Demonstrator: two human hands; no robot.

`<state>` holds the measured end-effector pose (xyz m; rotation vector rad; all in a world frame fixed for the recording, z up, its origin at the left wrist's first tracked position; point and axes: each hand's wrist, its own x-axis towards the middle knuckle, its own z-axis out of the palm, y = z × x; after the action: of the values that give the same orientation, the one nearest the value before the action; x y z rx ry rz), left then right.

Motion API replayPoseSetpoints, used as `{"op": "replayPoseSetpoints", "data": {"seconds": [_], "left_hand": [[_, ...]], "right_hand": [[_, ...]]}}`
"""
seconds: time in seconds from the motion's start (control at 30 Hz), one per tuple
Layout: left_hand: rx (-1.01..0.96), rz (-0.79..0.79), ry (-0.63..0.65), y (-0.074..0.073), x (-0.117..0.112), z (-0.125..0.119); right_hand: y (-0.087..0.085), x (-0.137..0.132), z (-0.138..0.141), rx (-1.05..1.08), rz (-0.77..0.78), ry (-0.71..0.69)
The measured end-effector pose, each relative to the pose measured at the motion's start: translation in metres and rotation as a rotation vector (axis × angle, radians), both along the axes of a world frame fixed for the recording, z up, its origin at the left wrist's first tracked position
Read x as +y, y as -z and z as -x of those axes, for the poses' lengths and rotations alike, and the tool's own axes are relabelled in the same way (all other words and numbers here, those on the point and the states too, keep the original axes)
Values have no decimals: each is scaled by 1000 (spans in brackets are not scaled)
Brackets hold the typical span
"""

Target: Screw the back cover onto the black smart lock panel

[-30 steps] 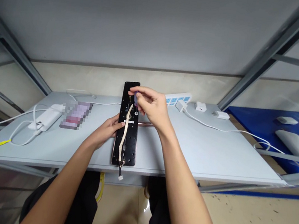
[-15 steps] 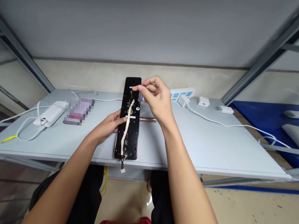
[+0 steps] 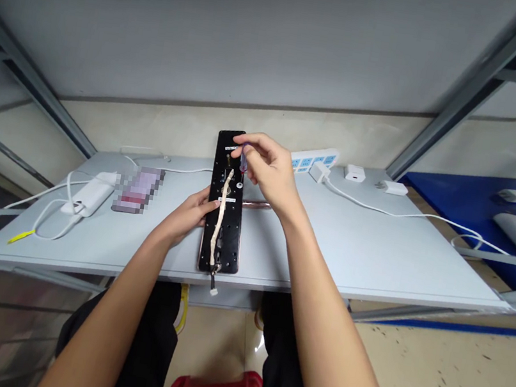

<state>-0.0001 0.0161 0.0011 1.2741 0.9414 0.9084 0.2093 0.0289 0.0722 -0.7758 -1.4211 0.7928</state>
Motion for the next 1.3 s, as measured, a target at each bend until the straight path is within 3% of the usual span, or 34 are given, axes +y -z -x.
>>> {"op": "replayPoseSetpoints", "data": {"seconds": [0.17,0.57,0.8,0.9,1.0,1.13,1.3], "left_hand": [[-3,-3,2,-1,-1,-1],[9,6,-5,-1,-1,-1],[56,-44,-39,0,1,-1],[154,-126,-191,-2,1,1],[230,-347,-349,-7,0,4],[341,-703,-403,-12,-1,9],[382,-785,-394,-10,4,16]], "right_hand": [[1,0,-1,32,55,1],[4,2,-4,47,-67,100],[1,2,-2,109,-44,127],[-1,1,4,131,-22,102],[-3,0,14,146,-10,53],[-1,4,25,171,-25,-23],[9,16,30,204,-69,-37]]}}
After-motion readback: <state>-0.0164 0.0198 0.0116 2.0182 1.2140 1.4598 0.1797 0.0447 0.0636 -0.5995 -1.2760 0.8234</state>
